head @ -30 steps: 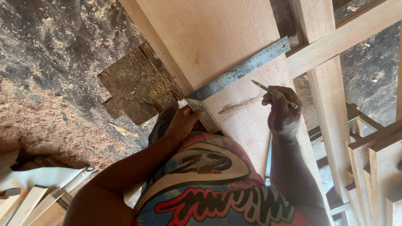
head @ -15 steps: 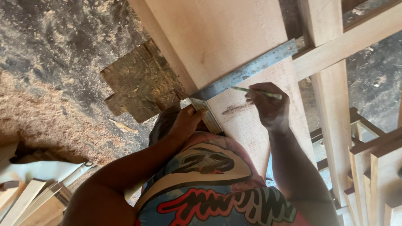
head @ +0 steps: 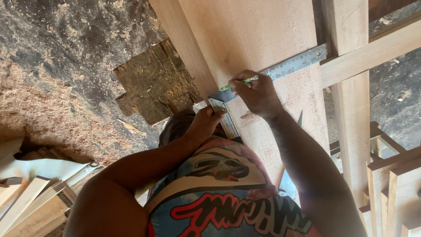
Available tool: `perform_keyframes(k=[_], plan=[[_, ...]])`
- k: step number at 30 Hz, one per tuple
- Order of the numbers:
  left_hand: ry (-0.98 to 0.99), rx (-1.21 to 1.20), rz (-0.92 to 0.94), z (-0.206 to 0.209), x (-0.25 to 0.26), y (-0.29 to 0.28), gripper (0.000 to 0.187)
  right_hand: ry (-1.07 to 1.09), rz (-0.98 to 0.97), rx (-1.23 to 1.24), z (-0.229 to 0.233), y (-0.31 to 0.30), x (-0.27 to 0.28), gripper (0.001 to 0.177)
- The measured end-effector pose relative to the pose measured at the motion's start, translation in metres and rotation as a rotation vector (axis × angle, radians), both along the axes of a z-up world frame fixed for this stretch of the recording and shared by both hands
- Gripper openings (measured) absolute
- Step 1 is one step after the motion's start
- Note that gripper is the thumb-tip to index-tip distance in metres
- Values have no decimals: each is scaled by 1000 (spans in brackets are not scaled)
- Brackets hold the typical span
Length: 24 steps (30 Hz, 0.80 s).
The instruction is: The person measures a long wooden plank using a tape measure and marks it with a pencil. They then use a metal square to draw straight lines across the plank. Finally, the person uses a hand saw to cut the wood along the marked lines.
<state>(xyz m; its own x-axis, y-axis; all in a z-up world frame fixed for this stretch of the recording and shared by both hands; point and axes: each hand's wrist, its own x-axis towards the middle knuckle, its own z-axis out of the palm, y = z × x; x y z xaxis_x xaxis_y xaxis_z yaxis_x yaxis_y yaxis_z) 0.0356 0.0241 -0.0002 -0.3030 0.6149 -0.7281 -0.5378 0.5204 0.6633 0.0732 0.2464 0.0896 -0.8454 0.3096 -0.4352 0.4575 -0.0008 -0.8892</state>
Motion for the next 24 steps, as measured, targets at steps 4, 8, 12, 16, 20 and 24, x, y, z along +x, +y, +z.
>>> perform_keyframes(k=[4, 8, 12, 16, 20, 24], plan=[[93, -95, -85, 8, -5, 2, 27, -44, 1, 34, 9, -1, 1, 15], [-1, -98, -36, 11, -6, 4, 28, -141, -19, 185, 12, 17, 5, 15], [138, -19, -72, 12, -6, 2, 27, -218, -127, 330, 15, 60, 27, 13], [-49, -149, -51, 14, -9, 3, 27, -149, -204, 456, 11, 113, 46, 9], [3, -99, -69, 15, -10, 1, 28, -76, -296, 511, 15, 149, 60, 7], [-274, -145, 89, 16, -9, 5, 25, -210, -219, 820, 17, 162, 74, 10]])
